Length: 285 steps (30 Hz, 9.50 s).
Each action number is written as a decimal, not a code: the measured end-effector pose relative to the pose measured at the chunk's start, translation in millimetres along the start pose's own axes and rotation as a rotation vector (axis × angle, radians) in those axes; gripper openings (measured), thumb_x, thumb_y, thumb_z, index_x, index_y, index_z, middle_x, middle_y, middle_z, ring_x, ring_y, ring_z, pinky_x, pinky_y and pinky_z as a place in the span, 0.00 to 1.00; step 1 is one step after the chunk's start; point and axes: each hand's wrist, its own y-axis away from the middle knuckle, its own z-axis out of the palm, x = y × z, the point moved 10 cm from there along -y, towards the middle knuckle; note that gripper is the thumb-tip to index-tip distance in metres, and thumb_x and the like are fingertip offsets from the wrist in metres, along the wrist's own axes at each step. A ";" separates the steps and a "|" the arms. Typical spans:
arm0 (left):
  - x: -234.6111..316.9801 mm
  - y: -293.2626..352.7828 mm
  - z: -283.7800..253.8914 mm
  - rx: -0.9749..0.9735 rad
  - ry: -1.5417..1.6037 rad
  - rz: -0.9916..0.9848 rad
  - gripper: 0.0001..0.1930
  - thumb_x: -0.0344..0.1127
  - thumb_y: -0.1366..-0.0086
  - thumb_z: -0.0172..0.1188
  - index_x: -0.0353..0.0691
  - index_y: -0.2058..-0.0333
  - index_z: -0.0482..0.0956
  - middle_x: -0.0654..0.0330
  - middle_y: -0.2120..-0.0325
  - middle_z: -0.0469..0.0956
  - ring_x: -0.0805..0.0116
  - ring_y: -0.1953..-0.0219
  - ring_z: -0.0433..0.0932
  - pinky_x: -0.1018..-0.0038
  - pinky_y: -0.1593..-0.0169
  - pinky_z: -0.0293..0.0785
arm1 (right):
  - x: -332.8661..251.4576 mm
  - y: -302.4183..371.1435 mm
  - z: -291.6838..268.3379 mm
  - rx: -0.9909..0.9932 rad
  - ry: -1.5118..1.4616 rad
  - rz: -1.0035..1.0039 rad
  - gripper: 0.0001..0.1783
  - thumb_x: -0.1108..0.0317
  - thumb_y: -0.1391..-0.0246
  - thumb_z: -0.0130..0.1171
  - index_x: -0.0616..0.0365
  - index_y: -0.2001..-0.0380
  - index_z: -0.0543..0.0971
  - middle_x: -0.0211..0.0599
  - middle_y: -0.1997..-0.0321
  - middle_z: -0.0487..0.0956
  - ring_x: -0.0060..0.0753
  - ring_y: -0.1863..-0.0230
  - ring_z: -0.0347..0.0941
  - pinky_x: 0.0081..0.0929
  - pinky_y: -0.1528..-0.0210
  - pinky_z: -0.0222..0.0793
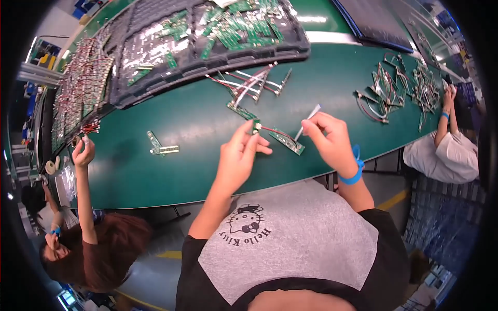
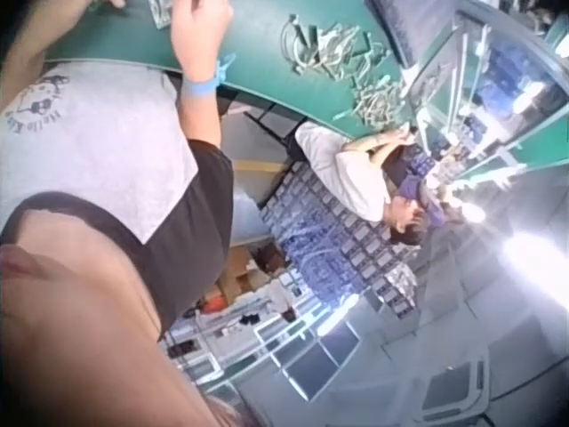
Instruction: The person connects wire harnesses to printed circuit boards by hand at an assembly station.
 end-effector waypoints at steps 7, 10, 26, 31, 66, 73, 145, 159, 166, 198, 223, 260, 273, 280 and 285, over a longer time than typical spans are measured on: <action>-2.7 3.0 6.4 -0.019 0.047 -0.052 0.19 0.27 0.37 0.45 0.37 0.47 0.59 0.56 0.69 0.78 0.68 0.65 0.79 0.79 0.66 0.70 | 34.1 7.9 5.6 -0.095 0.297 -0.039 0.10 0.68 0.50 0.52 0.64 0.70 0.77 0.41 0.78 0.73 0.31 0.74 0.70 0.24 0.72 0.62; 6.8 4.1 9.2 -0.027 -0.121 -0.009 0.19 0.27 0.38 0.46 0.41 0.47 0.60 0.54 0.72 0.79 0.67 0.65 0.79 0.78 0.67 0.71 | 29.0 1.6 10.2 -0.048 0.039 -0.038 0.08 0.71 0.50 0.52 0.64 0.69 0.76 0.38 0.77 0.74 0.30 0.70 0.71 0.24 0.69 0.64; 6.2 2.1 3.2 0.043 -0.547 0.092 0.16 0.25 0.48 0.57 0.36 0.59 0.65 0.61 0.86 0.71 0.74 0.85 0.72 0.79 0.78 0.68 | 48.9 12.4 52.8 -0.280 -0.621 0.292 0.06 0.72 0.48 0.52 0.65 0.70 0.73 0.27 0.78 0.72 0.14 0.76 0.65 0.13 0.74 0.61; -0.1 2.9 5.2 0.044 0.061 -0.045 0.13 0.24 0.42 0.53 0.33 0.58 0.64 0.58 0.77 0.74 0.76 0.76 0.75 0.81 0.73 0.71 | 41.0 19.0 62.8 -0.366 -0.566 0.294 0.05 0.72 0.48 0.52 0.63 0.71 0.73 0.28 0.71 0.72 0.14 0.73 0.64 0.13 0.71 0.61; -6.9 3.9 21.7 -0.129 0.449 -0.064 0.10 0.23 0.37 0.42 0.30 0.57 0.61 0.52 0.69 0.75 0.66 0.67 0.77 0.74 0.61 0.74 | 29.2 16.4 58.1 -0.224 -0.391 0.184 0.06 0.70 0.50 0.54 0.62 0.74 0.73 0.25 0.74 0.71 0.11 0.77 0.60 0.12 0.77 0.57; -5.9 4.2 22.2 -0.094 0.441 -0.058 0.10 0.22 0.38 0.44 0.31 0.57 0.62 0.53 0.70 0.75 0.68 0.68 0.77 0.76 0.62 0.74 | 29.4 16.4 57.9 -0.226 -0.394 0.197 0.06 0.71 0.50 0.54 0.63 0.75 0.73 0.25 0.73 0.71 0.11 0.78 0.60 0.13 0.77 0.57; 4.8 9.7 -63.8 -0.025 -0.007 -0.040 0.09 0.25 0.48 0.59 0.37 0.68 0.70 0.67 0.77 0.69 0.82 0.76 0.67 0.86 0.75 0.61 | -13.6 -20.8 36.4 -0.281 -0.650 0.042 0.12 0.74 0.47 0.48 0.62 0.58 0.69 0.38 0.73 0.76 0.12 0.85 0.62 0.09 0.84 0.54; 22.8 19.6 -22.8 -0.012 -0.185 -0.025 0.06 0.25 0.48 0.57 0.33 0.69 0.75 0.63 0.76 0.72 0.83 0.78 0.68 0.85 0.75 0.64 | -37.0 8.1 82.3 -0.338 -0.350 -0.107 0.04 0.76 0.52 0.56 0.66 0.71 0.75 0.31 0.75 0.71 0.16 0.76 0.66 0.13 0.77 0.61; 18.5 17.2 -16.2 0.008 -0.271 -0.053 0.07 0.26 0.47 0.55 0.32 0.68 0.74 0.61 0.78 0.71 0.81 0.80 0.65 0.83 0.76 0.64 | -41.7 9.0 85.0 -0.304 -0.173 -0.243 0.05 0.75 0.53 0.57 0.65 0.74 0.74 0.33 0.77 0.72 0.19 0.79 0.67 0.17 0.79 0.61; 11.8 10.5 13.3 -0.181 -0.403 0.051 0.05 0.27 0.47 0.51 0.31 0.72 0.68 0.47 0.76 0.71 0.49 0.73 0.72 0.63 0.69 0.68 | -31.6 5.5 84.6 -0.407 -0.010 -0.225 0.06 0.75 0.54 0.56 0.65 0.78 0.70 0.38 0.82 0.72 0.24 0.84 0.68 0.22 0.82 0.61; 8.1 12.4 -5.4 0.042 -0.100 -0.025 0.09 0.30 0.38 0.48 0.33 0.61 0.73 0.60 0.78 0.78 0.75 0.76 0.78 0.82 0.73 0.70 | -2.7 0.1 94.4 -0.513 -0.610 0.106 0.08 0.70 0.45 0.47 0.65 0.73 0.71 0.29 0.74 0.72 0.13 0.73 0.64 0.15 0.71 0.61; 7.7 10.9 -16.6 0.025 -0.721 0.097 0.16 0.27 0.48 0.57 0.42 0.59 0.69 0.56 0.82 0.75 0.65 0.79 0.76 0.73 0.74 0.71 | 6.6 15.8 33.4 -0.108 -0.014 -0.204 0.06 0.78 0.56 0.57 0.62 0.71 0.74 0.36 0.76 0.71 0.25 0.78 0.70 0.19 0.75 0.66; 6.4 13.0 -13.1 0.063 -0.182 0.056 0.14 0.21 0.45 0.53 0.33 0.60 0.62 0.60 0.76 0.73 0.79 0.80 0.72 0.83 0.76 0.68 | 25.7 14.0 60.0 -0.320 -0.553 0.180 0.05 0.72 0.50 0.53 0.64 0.72 0.74 0.30 0.71 0.70 0.18 0.71 0.65 0.15 0.68 0.61; 1.6 9.8 5.7 -0.084 0.393 -0.018 0.10 0.22 0.39 0.46 0.33 0.59 0.60 0.51 0.73 0.74 0.68 0.71 0.76 0.77 0.67 0.74 | 14.8 11.0 59.5 -0.236 -0.485 0.076 0.06 0.70 0.48 0.52 0.63 0.73 0.73 0.31 0.66 0.70 0.18 0.68 0.64 0.16 0.65 0.61; 2.8 9.0 10.5 -0.118 0.447 -0.003 0.08 0.24 0.37 0.42 0.33 0.59 0.59 0.48 0.69 0.74 0.62 0.66 0.77 0.74 0.64 0.75 | 14.5 9.7 56.5 -0.190 -0.503 0.101 0.06 0.71 0.48 0.52 0.64 0.74 0.72 0.33 0.64 0.71 0.19 0.68 0.65 0.17 0.64 0.63</action>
